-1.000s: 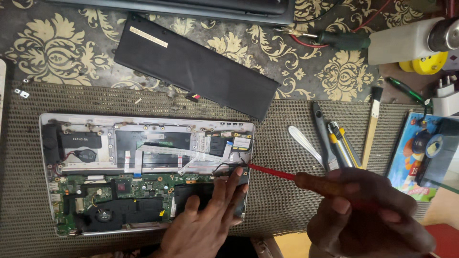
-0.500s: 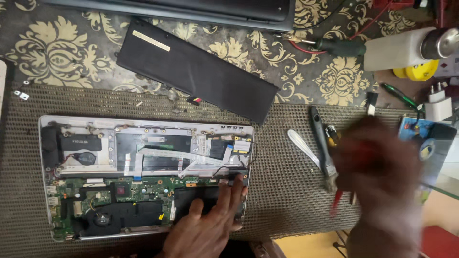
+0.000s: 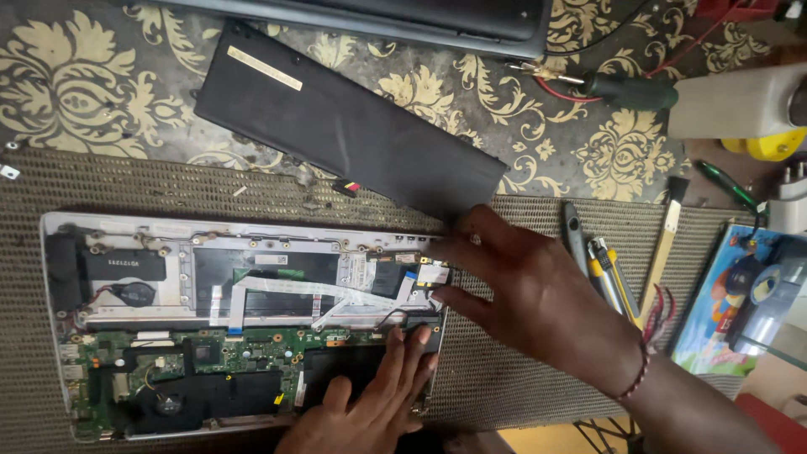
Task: The person uses a red-handled screwdriver to tighten screws on the internal frame of a disassembled laptop. They work along the right edge and bottom edge of the chassis, securing the metal frame to the motherboard area. The battery and screen are set aside on the table.
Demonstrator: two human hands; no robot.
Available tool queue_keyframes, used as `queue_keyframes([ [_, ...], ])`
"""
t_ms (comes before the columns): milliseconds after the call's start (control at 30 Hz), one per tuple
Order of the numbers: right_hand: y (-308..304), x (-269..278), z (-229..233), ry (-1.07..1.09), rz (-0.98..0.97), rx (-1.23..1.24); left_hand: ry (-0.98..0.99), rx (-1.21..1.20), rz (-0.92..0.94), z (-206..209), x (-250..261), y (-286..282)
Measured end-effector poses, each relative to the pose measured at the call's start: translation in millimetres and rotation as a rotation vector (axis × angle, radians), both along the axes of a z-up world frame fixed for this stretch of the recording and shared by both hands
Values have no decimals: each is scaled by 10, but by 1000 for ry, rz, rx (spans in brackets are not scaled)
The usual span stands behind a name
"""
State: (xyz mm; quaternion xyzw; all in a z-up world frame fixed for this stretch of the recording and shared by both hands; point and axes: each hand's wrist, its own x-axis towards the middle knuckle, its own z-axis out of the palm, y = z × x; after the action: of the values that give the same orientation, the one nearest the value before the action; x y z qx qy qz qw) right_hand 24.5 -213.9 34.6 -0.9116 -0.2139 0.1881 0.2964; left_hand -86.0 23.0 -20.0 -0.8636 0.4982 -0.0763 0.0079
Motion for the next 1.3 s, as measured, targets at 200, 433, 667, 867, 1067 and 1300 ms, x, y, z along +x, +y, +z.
queue_keyframes([
  [200, 36, 48, 76, -118, 158, -50, -46, 13, -26, -48, -7, 24],
  [433, 34, -8, 47, -99, 120, -56, -121, -31, 20, -61, 9, 8],
  [667, 82, -32, 97, -174, 112, -110, -87, 14, -20, -129, -77, 4],
  [867, 94, -73, 67, -164, 89, -80, -35, 18, -20, -55, -34, -3],
  [1067, 164, -69, 145, -130, 20, 19, -12, 21, -25, -80, -74, -8],
  [1300, 92, -221, 62, 27, -177, 85, -36, 32, -22, -85, -58, -2],
])
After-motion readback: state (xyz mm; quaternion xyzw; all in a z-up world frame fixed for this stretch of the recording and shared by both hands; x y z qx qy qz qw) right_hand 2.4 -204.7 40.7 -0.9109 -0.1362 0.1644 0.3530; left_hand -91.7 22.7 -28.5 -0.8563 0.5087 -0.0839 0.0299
